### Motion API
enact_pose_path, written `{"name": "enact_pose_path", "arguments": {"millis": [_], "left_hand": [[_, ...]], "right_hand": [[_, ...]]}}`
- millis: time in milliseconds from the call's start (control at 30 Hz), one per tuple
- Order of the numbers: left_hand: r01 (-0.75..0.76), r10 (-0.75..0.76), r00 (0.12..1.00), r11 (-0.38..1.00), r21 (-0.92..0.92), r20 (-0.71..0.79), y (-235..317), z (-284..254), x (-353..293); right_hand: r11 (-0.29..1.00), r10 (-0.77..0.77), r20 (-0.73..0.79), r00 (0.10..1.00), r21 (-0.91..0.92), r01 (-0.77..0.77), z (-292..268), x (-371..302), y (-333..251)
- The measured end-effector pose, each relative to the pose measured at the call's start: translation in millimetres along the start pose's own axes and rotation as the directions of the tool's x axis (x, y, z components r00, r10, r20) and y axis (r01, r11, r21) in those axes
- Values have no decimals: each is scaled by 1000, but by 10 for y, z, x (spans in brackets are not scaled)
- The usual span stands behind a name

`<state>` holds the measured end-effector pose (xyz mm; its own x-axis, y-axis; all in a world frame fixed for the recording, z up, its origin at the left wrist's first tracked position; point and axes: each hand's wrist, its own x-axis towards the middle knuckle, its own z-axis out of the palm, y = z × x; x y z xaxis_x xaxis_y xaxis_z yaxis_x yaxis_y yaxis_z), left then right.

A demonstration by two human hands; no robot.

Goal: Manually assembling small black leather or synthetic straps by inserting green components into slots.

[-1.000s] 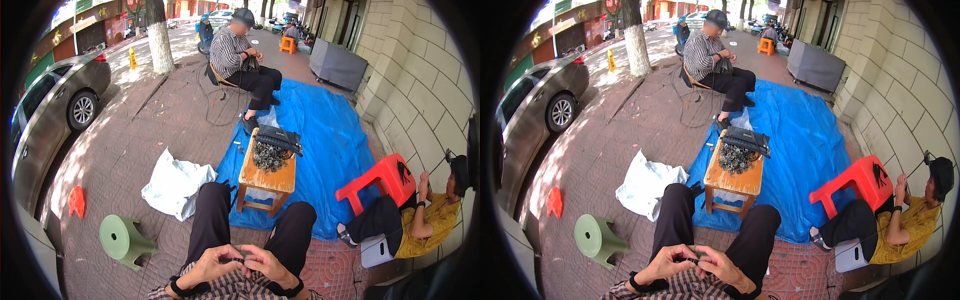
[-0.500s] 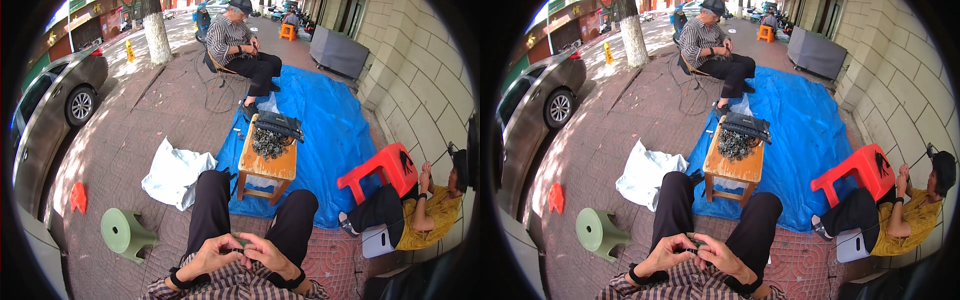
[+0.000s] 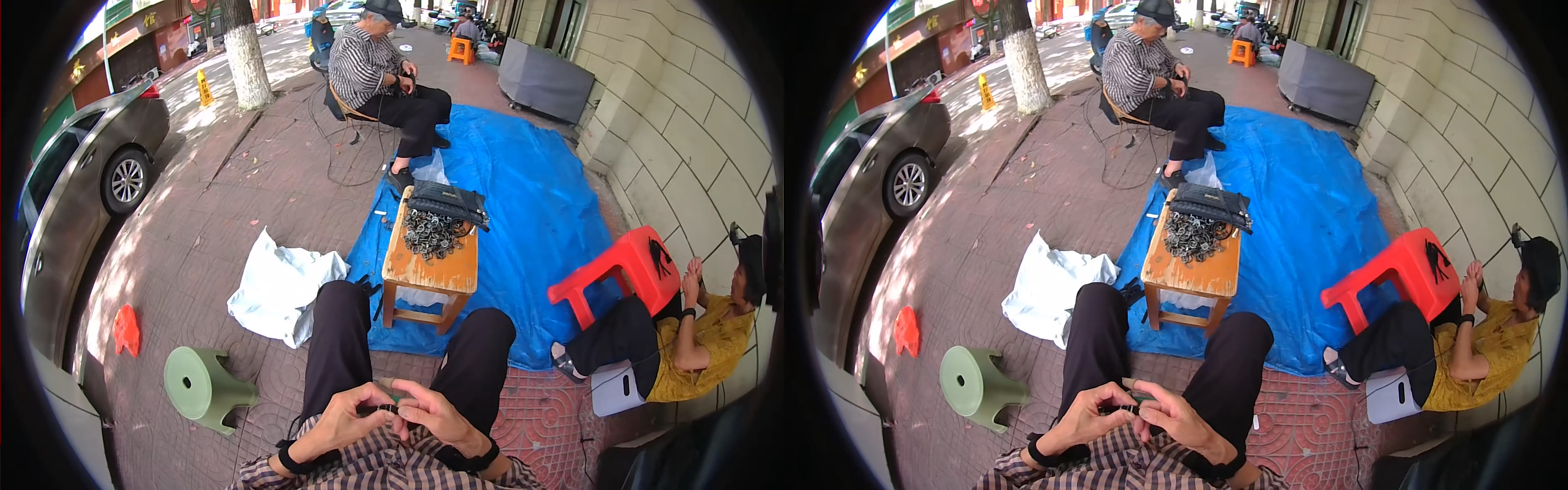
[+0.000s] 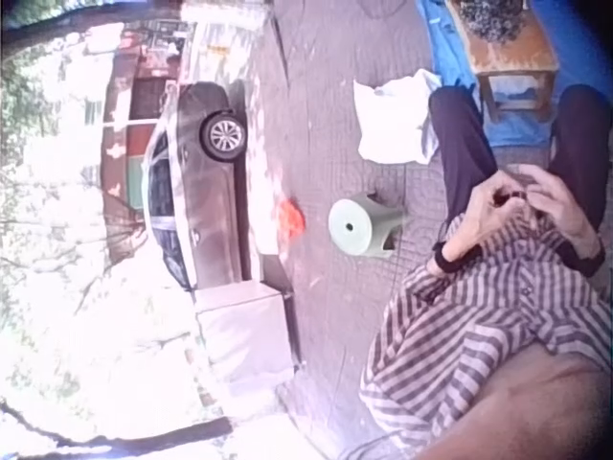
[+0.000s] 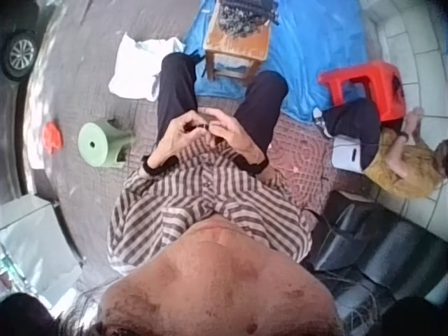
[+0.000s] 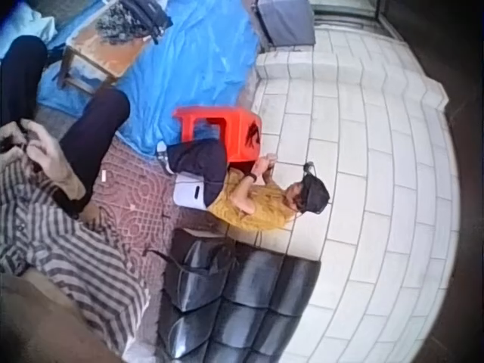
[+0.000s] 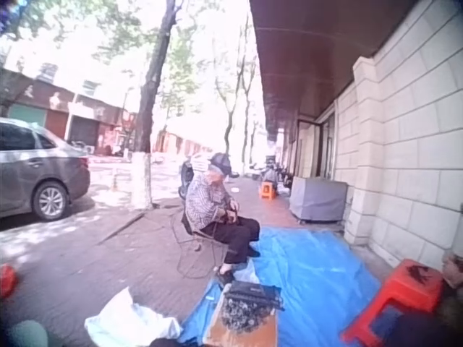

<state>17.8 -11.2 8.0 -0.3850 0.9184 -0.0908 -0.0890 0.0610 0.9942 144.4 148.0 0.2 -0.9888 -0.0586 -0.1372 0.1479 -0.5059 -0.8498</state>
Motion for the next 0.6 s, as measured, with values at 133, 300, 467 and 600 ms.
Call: {"name": "enact_pose_path", "arguments": {"millis": [133,300,467,600], "left_hand": [[0,2,998,1000,26,-61,-56,5,-16],[0,1,1000,1000,27,-19,-26,6,-14],[37,-37,999,999,6,2,-88,11,-36],[30,-30,1000,999,-10,-2,-31,41,-35]], "right_hand": [[995,-49,-26,998,-91,47,-38,13,81],[982,-53,-27,998,-185,47,-52,5,87],[986,-6,8,1000,-164,7,-60,-7,61],[987,18,30,999,-158,-13,-70,0,17]]}}
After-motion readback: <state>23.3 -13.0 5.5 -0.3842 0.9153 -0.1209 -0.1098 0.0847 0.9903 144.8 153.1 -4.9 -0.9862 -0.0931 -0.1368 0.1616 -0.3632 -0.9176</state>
